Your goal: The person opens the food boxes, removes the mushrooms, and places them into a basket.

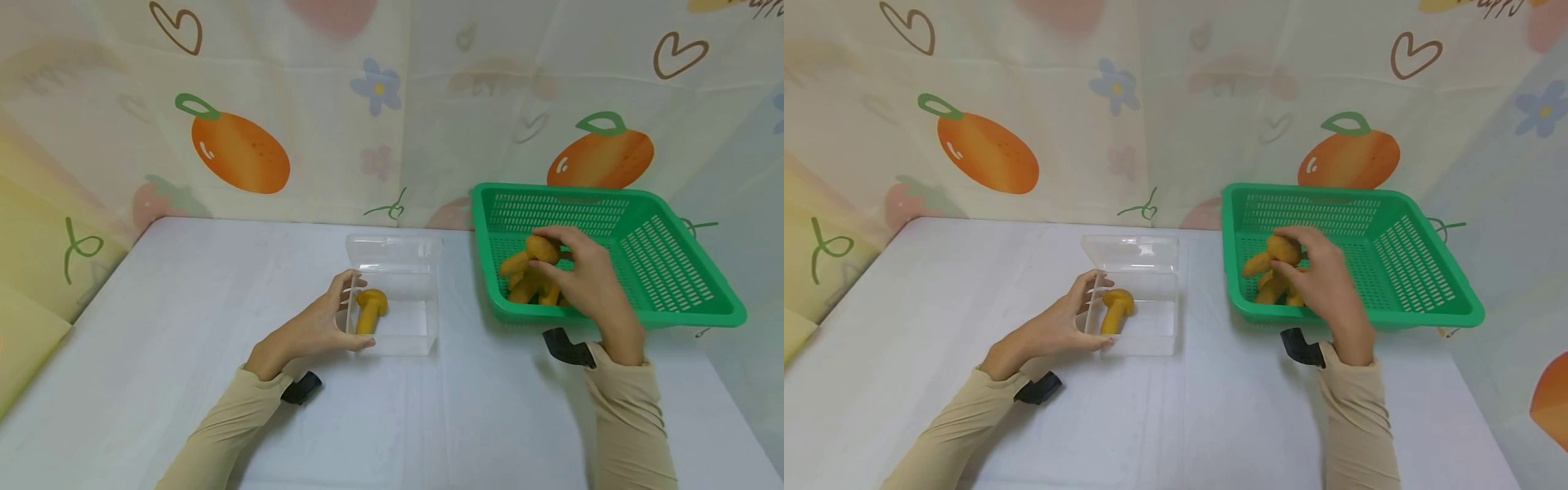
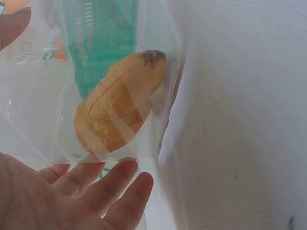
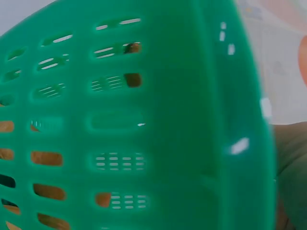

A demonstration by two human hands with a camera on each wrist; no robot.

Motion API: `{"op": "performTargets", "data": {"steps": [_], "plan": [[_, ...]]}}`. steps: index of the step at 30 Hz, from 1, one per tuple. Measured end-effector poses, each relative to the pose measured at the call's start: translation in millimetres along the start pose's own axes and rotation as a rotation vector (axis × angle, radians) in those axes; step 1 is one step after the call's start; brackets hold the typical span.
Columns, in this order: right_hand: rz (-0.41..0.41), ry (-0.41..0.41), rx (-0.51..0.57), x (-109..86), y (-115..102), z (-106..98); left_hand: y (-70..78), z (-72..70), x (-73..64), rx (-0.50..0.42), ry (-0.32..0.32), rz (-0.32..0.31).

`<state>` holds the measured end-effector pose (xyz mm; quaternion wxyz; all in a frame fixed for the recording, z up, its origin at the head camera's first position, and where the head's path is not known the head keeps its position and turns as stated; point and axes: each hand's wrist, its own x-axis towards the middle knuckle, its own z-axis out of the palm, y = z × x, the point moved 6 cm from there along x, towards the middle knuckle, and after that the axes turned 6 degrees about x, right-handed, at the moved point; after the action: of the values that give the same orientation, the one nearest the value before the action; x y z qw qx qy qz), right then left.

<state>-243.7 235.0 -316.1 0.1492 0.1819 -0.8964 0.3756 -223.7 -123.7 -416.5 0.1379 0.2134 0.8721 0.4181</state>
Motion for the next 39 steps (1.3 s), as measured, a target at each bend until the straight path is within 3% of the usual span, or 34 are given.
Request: {"op": "performTargets", "data": {"steps": [6, 15, 25, 32, 39], "plan": [[0.051, -0.090, 0.018, 1.1, 2.9, 11.8, -0.4, 0.3, -0.2, 0.002, -0.004, -0.007], [-0.012, -0.176, -0.032, 2.9, 9.3, 28.2, -0.5, -0.3, -0.4, 0.000, -0.010, -0.015], [0.116, -0.331, -0.027, -0.3, 13.7, 34.2, -1.2, -0.6, -0.5, 0.000, -0.007, -0.026], [0.121, -0.336, -0.011, -1.0, 13.7, 34.5, -1.6, 0.0, -0.4, -0.004, -0.013, -0.029], [0.197, -0.359, 0.001, -1.5, 17.1, 34.9, -2.1, -0.3, -0.4, -0.010, -0.012, -0.029]]}}
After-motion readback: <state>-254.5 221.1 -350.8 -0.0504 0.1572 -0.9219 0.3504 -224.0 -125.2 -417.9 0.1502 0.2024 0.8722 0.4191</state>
